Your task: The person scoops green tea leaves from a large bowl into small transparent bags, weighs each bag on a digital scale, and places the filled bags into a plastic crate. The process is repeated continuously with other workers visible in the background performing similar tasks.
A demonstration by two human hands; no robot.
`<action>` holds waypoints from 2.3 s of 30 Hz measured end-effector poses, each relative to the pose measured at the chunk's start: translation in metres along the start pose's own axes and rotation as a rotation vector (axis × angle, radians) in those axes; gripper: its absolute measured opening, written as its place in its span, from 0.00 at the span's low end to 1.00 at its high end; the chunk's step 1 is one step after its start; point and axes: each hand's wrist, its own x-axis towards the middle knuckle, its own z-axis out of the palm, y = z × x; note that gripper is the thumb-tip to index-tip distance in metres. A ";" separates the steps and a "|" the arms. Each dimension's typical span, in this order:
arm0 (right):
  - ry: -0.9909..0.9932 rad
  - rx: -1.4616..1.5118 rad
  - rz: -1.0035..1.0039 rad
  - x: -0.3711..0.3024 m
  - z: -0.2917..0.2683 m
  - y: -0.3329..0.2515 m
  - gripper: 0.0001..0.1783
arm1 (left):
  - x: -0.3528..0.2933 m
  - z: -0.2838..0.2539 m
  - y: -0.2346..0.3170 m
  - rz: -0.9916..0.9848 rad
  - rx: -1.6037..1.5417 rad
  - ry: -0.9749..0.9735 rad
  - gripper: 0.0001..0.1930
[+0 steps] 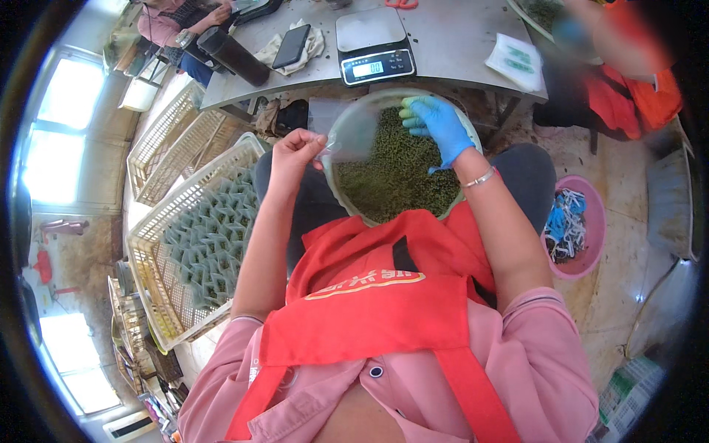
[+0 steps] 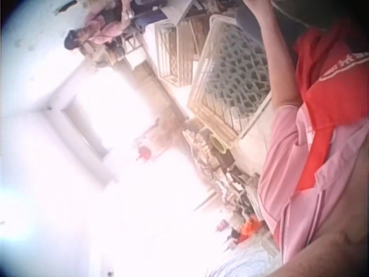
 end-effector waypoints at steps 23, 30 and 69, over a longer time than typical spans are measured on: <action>-0.220 -0.637 -0.152 0.014 0.030 0.060 0.22 | -0.012 0.035 -0.047 0.394 1.243 0.100 0.12; 0.061 -1.039 -0.082 0.032 -0.018 0.125 0.46 | 0.013 0.017 -0.051 0.032 0.937 0.257 0.09; 0.199 -0.161 -0.356 -0.005 0.084 0.045 0.14 | 0.033 0.058 -0.096 -0.277 0.288 0.119 0.07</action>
